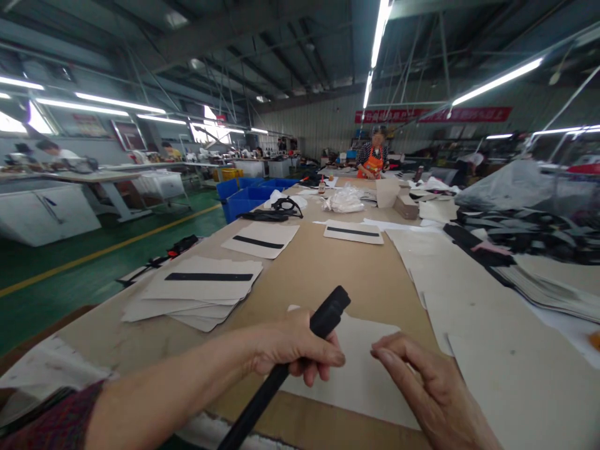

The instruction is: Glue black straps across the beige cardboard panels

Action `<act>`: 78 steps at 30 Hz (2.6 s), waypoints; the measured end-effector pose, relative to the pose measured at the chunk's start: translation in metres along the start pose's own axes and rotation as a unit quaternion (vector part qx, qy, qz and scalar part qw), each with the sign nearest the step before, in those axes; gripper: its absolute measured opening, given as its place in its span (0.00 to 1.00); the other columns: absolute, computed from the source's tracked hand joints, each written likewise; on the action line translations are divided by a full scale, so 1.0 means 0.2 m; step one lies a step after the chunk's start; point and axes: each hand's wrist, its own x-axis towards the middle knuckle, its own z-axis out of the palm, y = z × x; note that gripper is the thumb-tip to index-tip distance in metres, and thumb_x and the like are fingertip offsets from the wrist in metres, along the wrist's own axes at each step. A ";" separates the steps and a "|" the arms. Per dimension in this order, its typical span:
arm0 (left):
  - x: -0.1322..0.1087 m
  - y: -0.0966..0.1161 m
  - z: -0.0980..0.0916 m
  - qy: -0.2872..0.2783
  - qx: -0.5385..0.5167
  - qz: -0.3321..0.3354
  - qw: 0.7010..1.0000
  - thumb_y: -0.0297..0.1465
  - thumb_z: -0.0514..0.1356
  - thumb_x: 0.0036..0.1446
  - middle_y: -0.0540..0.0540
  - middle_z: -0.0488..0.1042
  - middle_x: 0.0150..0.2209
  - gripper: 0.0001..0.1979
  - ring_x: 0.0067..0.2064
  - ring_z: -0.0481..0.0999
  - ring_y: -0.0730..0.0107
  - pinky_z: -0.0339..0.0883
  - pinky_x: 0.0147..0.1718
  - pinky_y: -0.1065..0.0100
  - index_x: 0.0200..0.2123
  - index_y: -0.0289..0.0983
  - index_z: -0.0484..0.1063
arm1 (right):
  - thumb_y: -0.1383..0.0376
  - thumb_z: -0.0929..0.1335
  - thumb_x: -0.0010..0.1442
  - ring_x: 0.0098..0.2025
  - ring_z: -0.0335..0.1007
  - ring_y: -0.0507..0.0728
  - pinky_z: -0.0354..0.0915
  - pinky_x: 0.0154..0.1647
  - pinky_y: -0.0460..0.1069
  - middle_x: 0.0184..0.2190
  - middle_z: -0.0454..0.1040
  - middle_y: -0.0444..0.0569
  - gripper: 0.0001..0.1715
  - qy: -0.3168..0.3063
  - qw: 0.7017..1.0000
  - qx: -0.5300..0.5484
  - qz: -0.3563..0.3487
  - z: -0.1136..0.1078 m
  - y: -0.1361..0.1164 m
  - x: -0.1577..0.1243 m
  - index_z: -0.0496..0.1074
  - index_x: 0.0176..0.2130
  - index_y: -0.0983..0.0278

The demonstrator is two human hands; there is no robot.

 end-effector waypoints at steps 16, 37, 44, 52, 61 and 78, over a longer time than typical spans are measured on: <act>0.12 -0.21 0.27 0.020 -0.246 0.087 0.965 0.32 0.73 0.38 0.56 0.66 0.19 0.15 0.16 0.59 0.85 0.45 0.14 0.78 0.28 0.32 0.72 | 0.66 0.62 0.67 0.50 0.73 0.56 0.74 0.47 0.49 0.54 0.70 0.54 0.25 0.058 0.993 0.006 -0.098 0.22 -0.05 -0.07 0.66 0.61 0.54; 0.14 -0.20 0.36 0.057 -0.223 0.097 0.968 0.35 0.71 0.38 0.55 0.64 0.16 0.15 0.15 0.59 0.83 0.48 0.12 0.78 0.24 0.35 0.69 | 0.63 0.62 0.67 0.46 0.73 0.55 0.73 0.46 0.49 0.50 0.72 0.52 0.24 0.026 0.997 0.072 -0.029 0.19 -0.01 -0.09 0.64 0.61 0.55; 0.15 -0.23 0.37 0.055 -0.250 0.103 0.961 0.39 0.73 0.39 0.56 0.64 0.16 0.19 0.15 0.58 0.83 0.47 0.13 0.79 0.28 0.35 0.70 | 0.65 0.63 0.66 0.44 0.73 0.53 0.72 0.43 0.46 0.48 0.73 0.49 0.21 0.091 0.993 0.068 -0.045 0.20 -0.03 -0.12 0.67 0.58 0.54; 0.15 -0.24 0.38 0.047 -0.225 0.080 0.970 0.38 0.74 0.38 0.56 0.66 0.22 0.21 0.18 0.61 0.84 0.53 0.14 0.80 0.34 0.34 0.73 | 0.55 0.67 0.63 0.34 0.72 0.54 0.69 0.34 0.46 0.32 0.75 0.45 0.11 0.095 0.978 0.159 0.095 0.20 -0.02 -0.14 0.73 0.35 0.59; -0.07 -0.35 0.23 0.064 -0.059 -0.008 0.996 0.34 0.65 0.44 0.50 0.76 0.21 0.15 0.21 0.70 0.75 0.61 0.22 0.74 0.36 0.35 0.70 | 0.47 0.69 0.57 0.26 0.63 0.51 0.61 0.27 0.44 0.22 0.67 0.41 0.19 0.011 0.940 0.203 0.276 -0.02 0.10 -0.29 0.73 0.30 0.60; -0.06 -0.38 -0.12 0.309 0.256 -0.025 0.916 0.46 0.57 0.53 0.54 0.73 0.20 0.17 0.23 0.72 0.66 0.58 0.24 0.70 0.35 0.39 0.75 | 0.50 0.66 0.52 0.38 0.76 0.59 0.69 0.41 0.51 0.35 0.81 0.46 0.19 0.026 0.959 0.006 0.281 -0.02 0.34 -0.09 0.80 0.35 0.58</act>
